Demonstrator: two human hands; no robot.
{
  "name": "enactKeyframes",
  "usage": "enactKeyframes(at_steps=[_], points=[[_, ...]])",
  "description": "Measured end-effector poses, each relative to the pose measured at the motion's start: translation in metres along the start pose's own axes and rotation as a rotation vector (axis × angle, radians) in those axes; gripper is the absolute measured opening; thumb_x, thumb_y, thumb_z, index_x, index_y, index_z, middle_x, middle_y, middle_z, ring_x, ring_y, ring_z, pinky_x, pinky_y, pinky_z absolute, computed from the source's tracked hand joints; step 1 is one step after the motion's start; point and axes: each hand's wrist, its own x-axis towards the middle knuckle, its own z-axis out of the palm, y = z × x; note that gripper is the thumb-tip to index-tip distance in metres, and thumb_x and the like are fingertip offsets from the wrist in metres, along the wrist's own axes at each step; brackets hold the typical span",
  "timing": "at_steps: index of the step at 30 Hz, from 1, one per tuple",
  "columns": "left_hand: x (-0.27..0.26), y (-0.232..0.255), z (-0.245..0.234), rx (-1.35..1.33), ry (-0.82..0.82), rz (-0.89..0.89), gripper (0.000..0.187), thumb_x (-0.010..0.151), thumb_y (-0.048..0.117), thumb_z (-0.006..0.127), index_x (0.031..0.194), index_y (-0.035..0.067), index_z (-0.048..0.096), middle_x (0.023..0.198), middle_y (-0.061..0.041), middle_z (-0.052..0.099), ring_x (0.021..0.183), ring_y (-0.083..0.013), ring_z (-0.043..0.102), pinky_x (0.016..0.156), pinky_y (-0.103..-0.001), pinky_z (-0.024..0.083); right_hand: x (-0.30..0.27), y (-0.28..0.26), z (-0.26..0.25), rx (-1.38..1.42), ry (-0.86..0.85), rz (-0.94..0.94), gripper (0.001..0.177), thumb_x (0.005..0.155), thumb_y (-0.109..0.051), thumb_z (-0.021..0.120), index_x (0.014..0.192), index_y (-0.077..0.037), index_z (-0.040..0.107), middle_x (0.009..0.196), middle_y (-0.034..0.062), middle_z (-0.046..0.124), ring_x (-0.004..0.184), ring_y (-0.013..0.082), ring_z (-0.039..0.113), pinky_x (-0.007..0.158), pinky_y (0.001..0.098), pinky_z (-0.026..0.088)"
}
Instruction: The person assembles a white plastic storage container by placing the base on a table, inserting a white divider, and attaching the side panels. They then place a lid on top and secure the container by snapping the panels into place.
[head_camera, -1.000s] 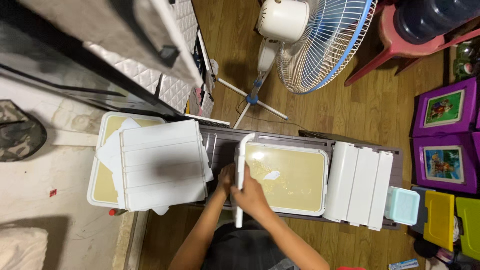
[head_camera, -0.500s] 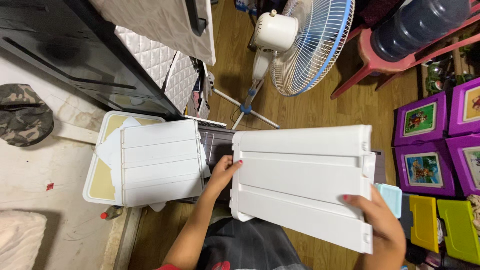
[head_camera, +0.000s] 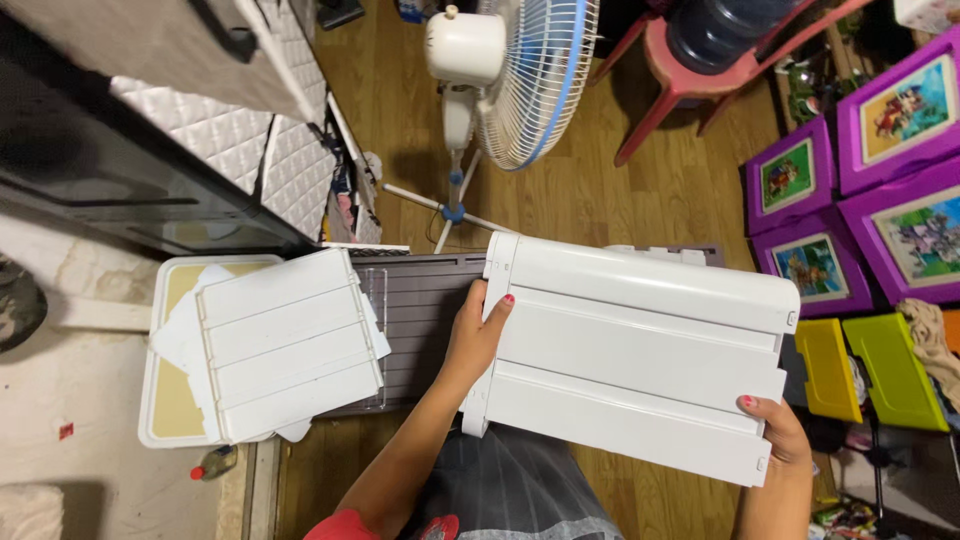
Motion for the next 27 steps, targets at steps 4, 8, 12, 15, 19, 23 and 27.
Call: enactKeyframes(at_steps=[4,8,12,15,19,23,27], points=[[0.000,0.008,0.015,0.129,0.043,0.121,0.026,0.100,0.025,0.063,0.105,0.000,0.056,0.099,-0.013,0.063,0.093,-0.0201,0.060,0.086,-0.035,0.049,-0.009,-0.009,-0.007,-0.165,0.036,0.043,0.082,0.075,-0.015,0.072,0.151,0.001,0.046,0.133,0.0164,0.063,0.121,0.0254,0.060,0.096,0.0397,0.047],[0.002,0.006,0.016,0.032,0.059,0.019,0.023,0.095,0.019,0.066,0.104,0.000,0.058,0.098,-0.014,0.065,0.091,-0.0194,0.060,0.084,-0.035,0.050,-0.022,-0.022,-0.002,-0.300,0.041,0.061,0.077,0.076,-0.013,0.073,0.148,-0.005,0.046,0.129,0.0131,0.061,0.117,0.0228,0.056,0.093,0.0395,0.047],[-0.010,0.007,0.017,0.012,0.178,-0.116,0.025,0.096,0.023,0.067,0.100,0.000,0.057,0.092,-0.011,0.069,0.084,-0.0168,0.062,0.079,-0.034,0.052,-0.032,-0.019,0.025,-0.378,0.117,0.019,0.079,0.073,-0.014,0.072,0.148,-0.005,0.049,0.126,0.0128,0.061,0.115,0.0246,0.056,0.094,0.0397,0.046],[-0.022,0.011,0.014,0.148,0.260,-0.023,0.025,0.097,0.022,0.067,0.098,0.000,0.057,0.091,-0.011,0.067,0.083,-0.0158,0.062,0.077,-0.035,0.052,-0.048,-0.039,0.064,-0.815,0.203,-0.119,0.069,0.081,-0.018,0.071,0.145,0.000,0.052,0.127,0.0171,0.062,0.116,0.0291,0.057,0.100,0.0418,0.045],[-0.023,0.012,0.006,0.079,0.350,0.005,0.026,0.096,0.022,0.069,0.092,0.000,0.057,0.084,-0.010,0.067,0.078,-0.0154,0.061,0.075,-0.033,0.052,-0.080,-0.100,0.144,-1.429,0.304,-0.600,0.057,0.090,-0.022,0.071,0.140,0.002,0.057,0.131,0.0219,0.062,0.121,0.0381,0.057,0.109,0.0477,0.043],[-0.017,0.005,-0.002,0.063,0.371,0.010,0.028,0.096,0.023,0.070,0.088,0.000,0.056,0.080,-0.010,0.066,0.075,-0.0148,0.058,0.073,-0.032,0.051,-0.038,-0.098,0.271,-1.284,0.035,-0.970,0.039,0.096,-0.020,0.067,0.126,0.003,0.062,0.135,0.0235,0.062,0.128,0.0409,0.056,0.110,0.0505,0.042],[-0.027,-0.007,0.004,0.059,0.359,0.116,0.028,0.094,0.021,0.072,0.088,0.000,0.055,0.079,-0.007,0.063,0.073,-0.0155,0.056,0.071,-0.032,0.050,0.034,-0.059,0.383,-1.640,-0.108,-1.198,0.038,0.103,-0.036,0.058,0.083,-0.007,0.073,0.080,0.0137,0.071,0.079,0.0350,0.067,0.086,0.0523,0.049]])
